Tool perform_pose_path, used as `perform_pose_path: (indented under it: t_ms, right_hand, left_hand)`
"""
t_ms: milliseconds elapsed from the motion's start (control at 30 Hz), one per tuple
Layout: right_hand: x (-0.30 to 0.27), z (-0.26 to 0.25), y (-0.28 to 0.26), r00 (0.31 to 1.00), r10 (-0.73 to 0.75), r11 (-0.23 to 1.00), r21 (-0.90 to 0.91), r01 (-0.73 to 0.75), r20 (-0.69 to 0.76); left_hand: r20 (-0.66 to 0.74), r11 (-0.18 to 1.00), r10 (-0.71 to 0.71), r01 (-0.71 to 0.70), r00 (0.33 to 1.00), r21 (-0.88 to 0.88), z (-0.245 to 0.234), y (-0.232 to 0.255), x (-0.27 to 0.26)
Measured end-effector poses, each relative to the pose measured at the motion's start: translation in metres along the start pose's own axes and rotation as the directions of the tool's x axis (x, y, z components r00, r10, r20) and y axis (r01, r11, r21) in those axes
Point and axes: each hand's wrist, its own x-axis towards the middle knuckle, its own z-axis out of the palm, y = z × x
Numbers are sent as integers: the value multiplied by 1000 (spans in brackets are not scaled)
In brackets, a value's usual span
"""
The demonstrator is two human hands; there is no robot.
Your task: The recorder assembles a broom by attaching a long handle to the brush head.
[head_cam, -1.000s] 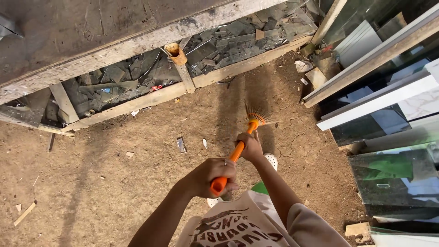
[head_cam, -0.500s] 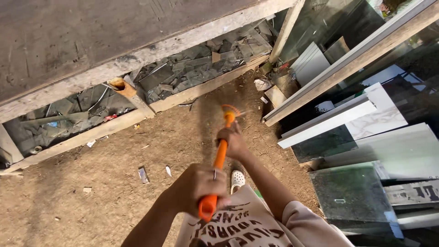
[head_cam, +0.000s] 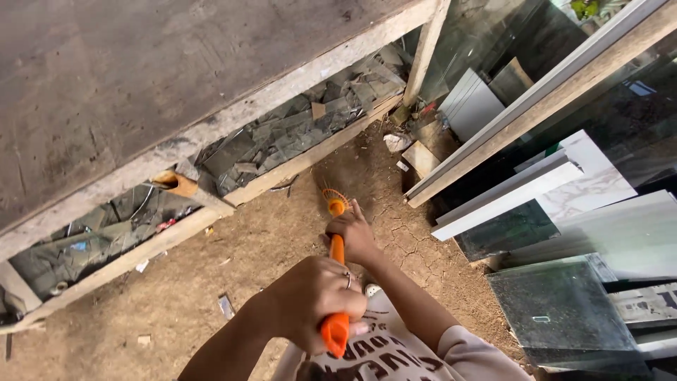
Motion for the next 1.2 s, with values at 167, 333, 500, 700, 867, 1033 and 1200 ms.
perform_pose_path:
  t_ms: [167, 333, 500, 700, 867, 1033, 1200]
  right_hand:
    - [48, -45, 53, 983, 148, 986, -88, -139, 110]
    - [54, -34, 190, 983, 166, 983, -59, -171, -78]
    - [49, -28, 260, 968, 148, 982, 89, -169, 204]
    - [106, -153, 151, 936, -169, 975, 190, 114, 308]
    - [90, -154, 203, 977, -100, 990, 116, 79, 190]
    - [57, -107, 298, 999, 35, 997, 64, -34, -9]
    - [67, -94, 248, 936, -84, 979, 202, 14, 342]
  left_hand:
    - [-169, 989, 149, -149, 974, 8, 4, -57, 30]
    - [-285, 989, -147, 142, 947, -37, 65, -173, 70]
    - [-230, 971, -233, 239, 945, 0, 58, -177, 131]
    - [-396, 995, -87, 100, 914, 11, 4, -87, 180]
    - [-402, 999, 13, -28, 916, -30, 12, -94, 208]
    - [-354, 967, -246, 204, 902, -153, 62, -152, 212]
    - [-304, 938, -341, 344, 889, -46, 31, -106, 212]
